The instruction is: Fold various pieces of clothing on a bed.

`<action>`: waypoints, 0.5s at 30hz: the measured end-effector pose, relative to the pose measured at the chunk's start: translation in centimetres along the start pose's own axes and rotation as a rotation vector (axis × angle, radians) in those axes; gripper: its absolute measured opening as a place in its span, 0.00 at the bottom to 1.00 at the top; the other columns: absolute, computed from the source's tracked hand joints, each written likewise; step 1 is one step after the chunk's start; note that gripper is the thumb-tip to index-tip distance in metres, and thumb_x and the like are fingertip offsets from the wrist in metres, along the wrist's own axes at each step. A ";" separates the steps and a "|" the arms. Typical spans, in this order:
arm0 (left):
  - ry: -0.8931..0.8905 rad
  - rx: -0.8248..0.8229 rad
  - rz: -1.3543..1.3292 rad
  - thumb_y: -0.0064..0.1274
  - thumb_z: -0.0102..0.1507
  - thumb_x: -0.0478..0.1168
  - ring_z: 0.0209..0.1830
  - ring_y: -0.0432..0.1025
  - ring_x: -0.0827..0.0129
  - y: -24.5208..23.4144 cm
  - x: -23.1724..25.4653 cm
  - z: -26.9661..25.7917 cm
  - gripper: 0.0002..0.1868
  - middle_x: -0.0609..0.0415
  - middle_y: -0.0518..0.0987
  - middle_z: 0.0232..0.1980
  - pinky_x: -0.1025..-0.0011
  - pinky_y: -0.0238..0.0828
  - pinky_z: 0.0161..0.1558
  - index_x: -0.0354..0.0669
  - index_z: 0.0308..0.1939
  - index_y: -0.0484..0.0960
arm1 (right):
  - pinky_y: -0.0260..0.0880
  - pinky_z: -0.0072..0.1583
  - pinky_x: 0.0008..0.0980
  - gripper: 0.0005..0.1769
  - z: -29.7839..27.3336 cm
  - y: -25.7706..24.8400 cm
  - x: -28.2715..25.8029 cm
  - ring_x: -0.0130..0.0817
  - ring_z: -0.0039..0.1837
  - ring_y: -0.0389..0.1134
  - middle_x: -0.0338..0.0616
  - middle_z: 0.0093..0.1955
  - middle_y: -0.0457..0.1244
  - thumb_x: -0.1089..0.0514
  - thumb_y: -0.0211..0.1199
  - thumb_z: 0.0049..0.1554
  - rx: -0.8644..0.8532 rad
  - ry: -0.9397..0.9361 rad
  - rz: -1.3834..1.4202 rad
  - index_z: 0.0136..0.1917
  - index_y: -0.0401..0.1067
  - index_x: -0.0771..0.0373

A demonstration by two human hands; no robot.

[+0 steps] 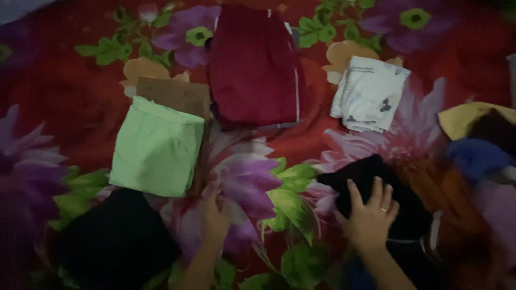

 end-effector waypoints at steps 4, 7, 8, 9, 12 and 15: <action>-0.129 0.046 0.117 0.53 0.61 0.32 0.50 0.77 0.56 1.7 -0.6 -5.8 0.18 0.43 0.79 0.50 0.62 0.75 0.56 0.34 0.55 0.77 | 0.67 0.62 0.49 0.46 -5.5 4.3 8.9 0.57 0.70 0.58 0.59 0.78 0.50 0.46 0.76 0.43 -0.636 0.315 -0.131 0.73 0.63 0.48; 0.105 0.187 0.066 0.53 0.56 0.27 0.51 0.73 0.48 5.4 -4.2 -8.9 0.23 0.39 0.78 0.50 0.56 0.70 0.53 0.30 0.56 0.76 | 0.72 0.65 0.44 0.28 -10.2 5.7 11.9 0.52 0.67 0.66 0.50 0.65 0.62 0.52 0.70 0.50 -0.719 0.331 -0.122 0.64 0.69 0.52; 0.117 0.185 0.064 0.53 0.56 0.27 0.51 0.73 0.48 7.0 -5.0 -10.1 0.23 0.39 0.78 0.50 0.56 0.70 0.53 0.30 0.56 0.76 | 0.72 0.65 0.44 0.28 -11.7 5.2 11.9 0.52 0.67 0.66 0.50 0.65 0.62 0.52 0.70 0.50 -0.709 0.340 -0.120 0.64 0.69 0.52; -0.118 0.022 -0.202 0.53 0.57 0.28 0.43 0.73 0.52 9.1 -6.6 -11.0 0.20 0.44 0.78 0.44 0.56 0.71 0.48 0.35 0.54 0.76 | 0.71 0.64 0.44 0.28 -12.9 4.9 11.6 0.52 0.66 0.67 0.50 0.62 0.63 0.50 0.71 0.49 -0.732 0.296 -0.076 0.62 0.69 0.53; -0.578 -0.283 -0.589 0.55 0.61 0.34 0.31 0.68 0.57 14.4 -8.7 -16.0 0.17 0.49 0.77 0.36 0.57 0.66 0.36 0.48 0.55 0.76 | 0.70 0.65 0.45 0.29 -18.7 4.5 10.8 0.50 0.65 0.68 0.50 0.62 0.65 0.46 0.71 0.50 -0.757 0.364 0.094 0.62 0.69 0.53; -0.690 -0.495 -0.689 0.57 0.63 0.41 0.30 0.63 0.58 16.4 -9.7 -22.6 0.19 0.49 0.75 0.38 0.60 0.60 0.33 0.54 0.58 0.73 | 0.70 0.67 0.43 0.30 -25.3 9.0 12.9 0.46 0.66 0.70 0.49 0.63 0.69 0.43 0.70 0.53 -0.706 0.591 0.388 0.66 0.71 0.52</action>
Point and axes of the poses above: each hand's wrist, its own z-axis towards the middle knuckle, its own y-axis out of the palm, x = y × z, the point moved 3 cm from there along z, towards the middle knuckle
